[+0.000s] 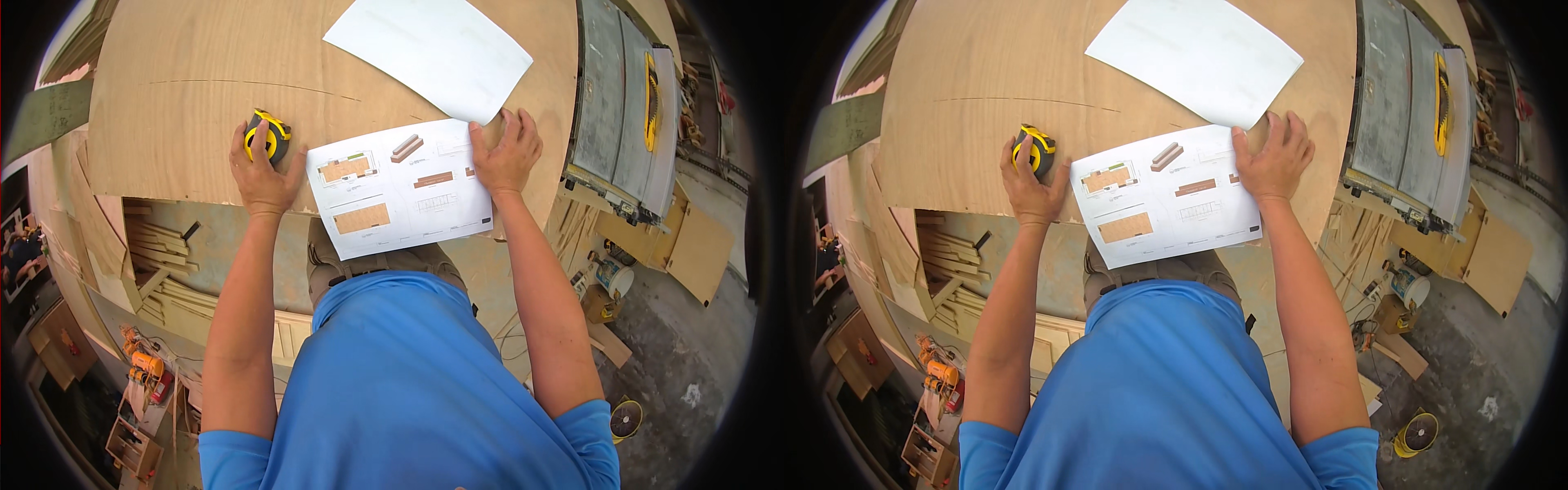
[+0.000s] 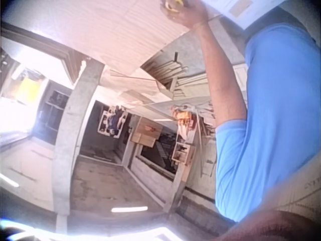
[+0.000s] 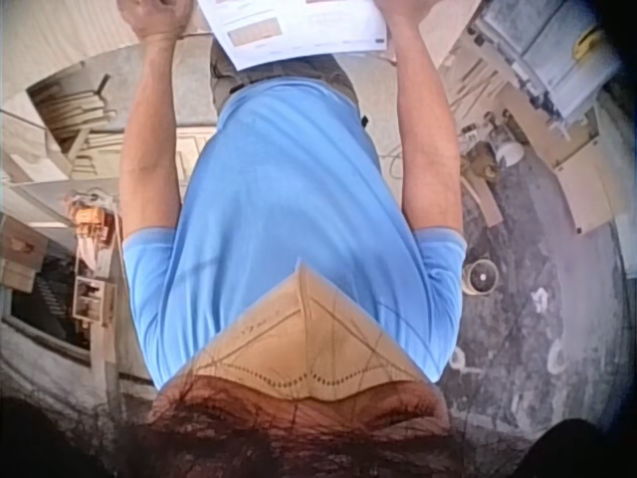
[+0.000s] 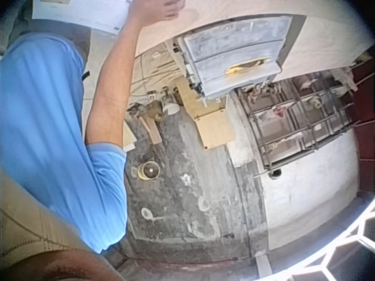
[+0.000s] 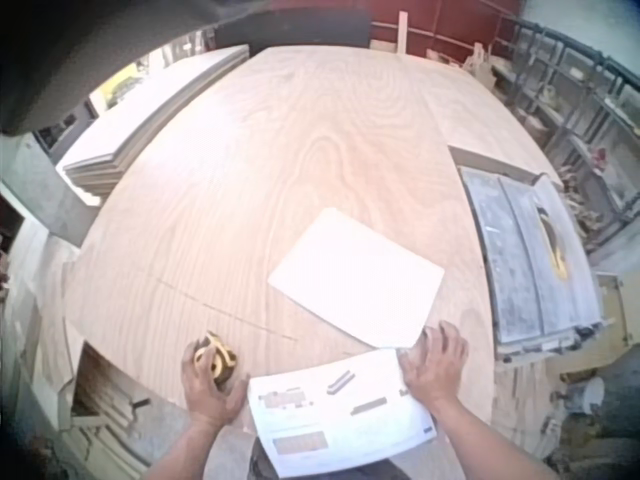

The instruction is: The recorder reads and flips through a printed furniture assembly instruction manual on a woodworking bench.

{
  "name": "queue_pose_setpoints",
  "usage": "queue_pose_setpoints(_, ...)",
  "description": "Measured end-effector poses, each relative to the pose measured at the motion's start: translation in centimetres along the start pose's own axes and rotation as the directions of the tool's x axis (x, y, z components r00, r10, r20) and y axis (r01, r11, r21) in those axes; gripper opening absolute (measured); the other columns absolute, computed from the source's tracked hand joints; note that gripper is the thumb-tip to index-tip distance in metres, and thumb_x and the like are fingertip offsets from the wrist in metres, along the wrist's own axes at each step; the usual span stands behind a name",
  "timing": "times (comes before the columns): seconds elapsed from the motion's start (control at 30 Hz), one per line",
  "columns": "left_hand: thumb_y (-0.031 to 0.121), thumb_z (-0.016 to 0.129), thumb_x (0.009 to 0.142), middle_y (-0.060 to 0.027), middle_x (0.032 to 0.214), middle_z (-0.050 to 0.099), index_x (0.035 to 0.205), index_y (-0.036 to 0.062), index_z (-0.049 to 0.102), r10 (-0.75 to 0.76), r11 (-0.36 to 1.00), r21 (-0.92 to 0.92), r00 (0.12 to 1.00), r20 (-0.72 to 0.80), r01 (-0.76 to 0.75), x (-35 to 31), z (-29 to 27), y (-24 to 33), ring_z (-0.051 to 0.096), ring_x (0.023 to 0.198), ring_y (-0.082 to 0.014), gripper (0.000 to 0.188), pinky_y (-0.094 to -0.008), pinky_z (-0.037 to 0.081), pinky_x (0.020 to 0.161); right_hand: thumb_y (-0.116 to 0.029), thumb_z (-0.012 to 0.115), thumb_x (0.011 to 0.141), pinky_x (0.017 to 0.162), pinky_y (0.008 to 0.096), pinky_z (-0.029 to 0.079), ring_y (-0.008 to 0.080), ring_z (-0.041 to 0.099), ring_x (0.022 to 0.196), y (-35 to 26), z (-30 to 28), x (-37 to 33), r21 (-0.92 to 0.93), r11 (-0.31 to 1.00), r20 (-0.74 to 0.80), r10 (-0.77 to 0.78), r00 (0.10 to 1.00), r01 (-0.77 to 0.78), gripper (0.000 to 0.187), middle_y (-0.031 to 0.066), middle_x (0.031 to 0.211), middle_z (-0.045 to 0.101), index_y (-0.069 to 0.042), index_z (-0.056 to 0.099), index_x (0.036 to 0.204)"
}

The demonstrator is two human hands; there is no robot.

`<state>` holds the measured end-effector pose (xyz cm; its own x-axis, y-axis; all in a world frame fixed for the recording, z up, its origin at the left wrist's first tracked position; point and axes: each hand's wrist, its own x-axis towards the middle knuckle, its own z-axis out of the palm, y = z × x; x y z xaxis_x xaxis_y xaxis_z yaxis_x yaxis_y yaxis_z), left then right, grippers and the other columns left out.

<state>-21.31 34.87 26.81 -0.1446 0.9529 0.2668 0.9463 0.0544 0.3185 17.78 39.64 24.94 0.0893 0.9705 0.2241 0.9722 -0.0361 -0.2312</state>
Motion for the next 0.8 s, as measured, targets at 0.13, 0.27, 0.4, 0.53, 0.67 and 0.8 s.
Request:
queue_pose_setpoints(0.13, 0.037, 0.084, 0.080, -0.0198, 0.151, 0.041, 0.145, 0.0164, 0.050, 0.011, 0.999, -0.032, 1.000, -0.028, -0.012, 0.11, 0.07, 0.00, 0.045, 0.136, -0.0420, 0.076, -0.0530, 0.042, 0.111, -0.059, 0.066, 0.090, 0.117, 0.0604, 0.022, 0.0340, 0.035, 0.142, 0.04, 0.09, 0.01, -0.006, 1.000, -0.003, 0.000, 1.000, 0.000, 0.067, 0.0179, 0.145, 0.044, -0.010, 0.056, 0.135)
queue_pose_setpoints(0.27, 0.034, 0.083, 0.081, -0.0197, 0.151, 0.041, 0.145, 0.0162, 0.051, 0.014, 0.999, -0.048, 1.000, -0.025, -0.015, 0.18, 0.16, -0.05, 0.046, 0.136, -0.0421, 0.073, -0.0529, 0.042, 0.110, -0.059, 0.066, 0.090, 0.117, 0.0603, 0.022, 0.0343, 0.035, 0.142, 0.13, 0.13, -0.05, -0.009, 1.000, 0.001, 0.003, 1.000, -0.003, 0.067, 0.0184, 0.145, 0.044, -0.010, 0.057, 0.134)
queue_pose_setpoints(0.4, 0.033, 0.080, 0.083, -0.0194, 0.151, 0.042, 0.144, 0.0157, 0.052, 0.006, 0.998, -0.059, 0.999, -0.041, -0.009, 0.08, 0.29, -0.24, 0.046, 0.136, -0.0421, 0.070, -0.0527, 0.042, 0.110, -0.059, 0.067, 0.089, 0.117, 0.0603, 0.022, 0.0345, 0.036, 0.142, -0.02, 0.16, -0.03, 0.003, 1.000, -0.011, 0.006, 1.000, -0.006, 0.067, 0.0183, 0.145, 0.044, -0.009, 0.058, 0.133)
queue_pose_setpoints(0.53, 0.035, 0.080, 0.083, -0.0193, 0.152, 0.042, 0.144, 0.0154, 0.052, 0.000, 0.998, -0.068, 0.999, -0.032, -0.002, 0.00, 0.17, -0.20, 0.045, 0.136, -0.0420, 0.070, -0.0527, 0.041, 0.111, -0.058, 0.068, 0.088, 0.117, 0.0606, 0.022, 0.0343, 0.036, 0.142, -0.01, 0.20, -0.09, 0.010, 1.000, -0.016, 0.011, 1.000, -0.011, 0.066, 0.0182, 0.144, 0.045, -0.009, 0.058, 0.133)
queue_pose_setpoints(0.67, 0.038, 0.081, 0.083, -0.0190, 0.152, 0.041, 0.145, 0.0154, 0.052, 0.007, 0.998, -0.067, 1.000, -0.027, -0.008, 0.01, 0.16, -0.25, 0.045, 0.137, -0.0419, 0.072, -0.0526, 0.041, 0.111, -0.058, 0.068, 0.088, 0.117, 0.0607, 0.022, 0.0338, 0.037, 0.142, 0.05, 0.17, -0.07, 0.008, 1.000, -0.017, 0.008, 1.000, -0.008, 0.066, 0.0179, 0.144, 0.045, -0.009, 0.058, 0.133)
queue_pose_setpoints(0.8, 0.040, 0.082, 0.083, -0.0186, 0.153, 0.041, 0.145, 0.0155, 0.052, 0.002, 0.998, -0.062, 1.000, -0.022, -0.003, -0.05, 0.26, -0.42, 0.044, 0.138, -0.0415, 0.073, -0.0525, 0.041, 0.112, -0.058, 0.068, 0.088, 0.117, 0.0606, 0.022, 0.0331, 0.036, 0.142, -0.04, 0.15, -0.03, 0.003, 1.000, -0.014, 0.009, 1.000, -0.009, 0.066, 0.0170, 0.144, 0.045, -0.010, 0.058, 0.133)
